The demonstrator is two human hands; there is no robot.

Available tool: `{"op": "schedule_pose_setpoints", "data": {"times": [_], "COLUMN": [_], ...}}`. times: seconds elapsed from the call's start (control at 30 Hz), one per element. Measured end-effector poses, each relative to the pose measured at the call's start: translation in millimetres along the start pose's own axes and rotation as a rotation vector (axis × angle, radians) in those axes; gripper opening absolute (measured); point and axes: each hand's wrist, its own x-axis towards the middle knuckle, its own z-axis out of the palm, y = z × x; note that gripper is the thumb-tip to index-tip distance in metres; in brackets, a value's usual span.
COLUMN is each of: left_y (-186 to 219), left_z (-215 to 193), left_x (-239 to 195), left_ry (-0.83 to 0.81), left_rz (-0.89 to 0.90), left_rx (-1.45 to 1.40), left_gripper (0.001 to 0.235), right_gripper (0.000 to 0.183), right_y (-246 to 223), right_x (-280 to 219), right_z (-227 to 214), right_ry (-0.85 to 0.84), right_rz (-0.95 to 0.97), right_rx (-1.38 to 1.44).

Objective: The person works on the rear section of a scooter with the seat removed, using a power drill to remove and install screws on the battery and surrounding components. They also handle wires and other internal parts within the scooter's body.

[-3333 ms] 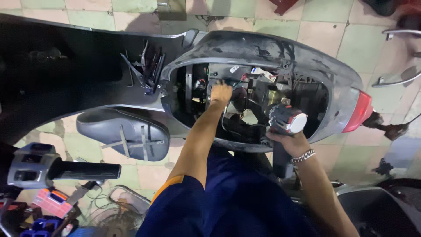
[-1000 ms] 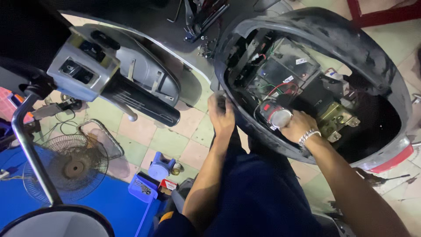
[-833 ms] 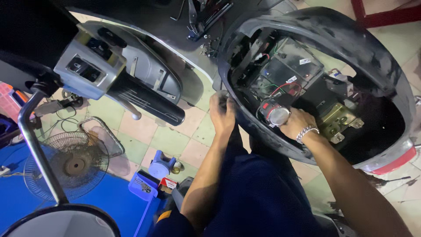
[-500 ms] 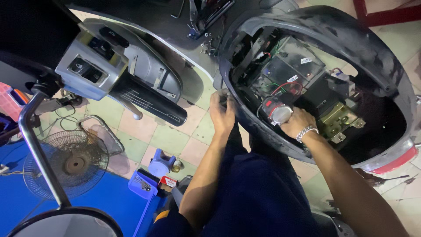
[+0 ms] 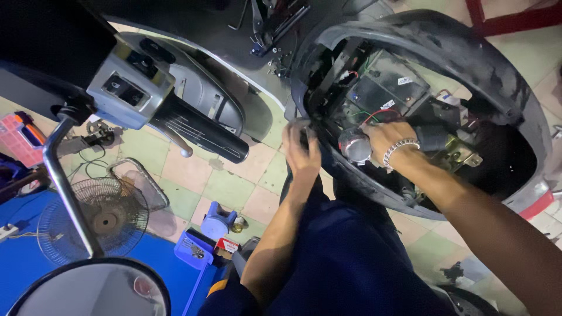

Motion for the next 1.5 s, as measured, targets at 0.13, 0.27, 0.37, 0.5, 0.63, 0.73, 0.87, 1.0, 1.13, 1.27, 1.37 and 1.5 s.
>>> {"op": "schedule_pose_setpoints", "data": {"times": [0.13, 0.27, 0.37, 0.5, 0.63, 0.73, 0.87, 1.0, 1.13, 1.27, 1.37, 1.5], "left_y": [22.1, 36.4, 36.0, 42.3, 27.6, 21.5, 25.0, 22.5, 19.9, 16.0, 11.1, 14.8], "left_z": [20.4, 59.1, 66.1, 81.0, 79.5, 85.1, 84.0, 83.8, 87.0, 91.4, 88.5, 91.1], "left_x": [-8.4, -16.8, -21.3, -25.1, -12.9, -8.9, -18.6, -24.5, -27.2, -27.7, -29.6, -30.2], "left_ry": [-0.122, -0.249, -0.333, -0.280, -0.307, -0.304, -0.311, -0.325, -0.333, -0.287, -0.383, -0.330], "left_rz": [0.000, -0.111, -0.207, -0.344, -0.466, -0.456, -0.340, -0.308, -0.264, -0.219, -0.325, -0.249], "left_rx": [0.042, 0.340, 0.426, 0.415, 0.428, 0.460, 0.419, 0.448, 0.461, 0.478, 0.392, 0.459], "left_gripper": [0.020, 0.038, 0.049, 0.052, 0.051, 0.050, 0.044, 0.041, 0.041, 0.041, 0.042, 0.039], "right_gripper": [0.059, 0.065, 0.067, 0.034, 0.031, 0.032, 0.034, 0.033, 0.032, 0.031, 0.031, 0.027], "right_y": [-3.2, -6.7, -3.5, -3.7, -17.3, -16.6, -14.0, -11.2, -10.0, -5.9, -8.1, -9.5], "right_x": [-12.9, -24.1, -23.5, -13.4, 4.3, 3.4, -13.3, -15.3, -11.7, -9.5, -12.1, -12.5], "right_z": [13.8, 31.9, 38.5, 44.7, 45.0, 34.2, 28.1, 44.4, 58.5, 63.8, 72.3, 68.7], "right_ry": [0.029, 0.054, 0.031, 0.037, 0.052, 0.085, -0.041, 0.035, 0.027, -0.014, 0.110, 0.052], "right_rz": [0.071, 0.214, 0.228, 0.218, 0.224, 0.183, 0.249, 0.216, 0.250, 0.261, 0.202, 0.282], "right_rx": [0.065, 0.207, 0.230, 0.238, 0.252, 0.264, 0.349, 0.329, 0.331, 0.406, 0.407, 0.433]}}
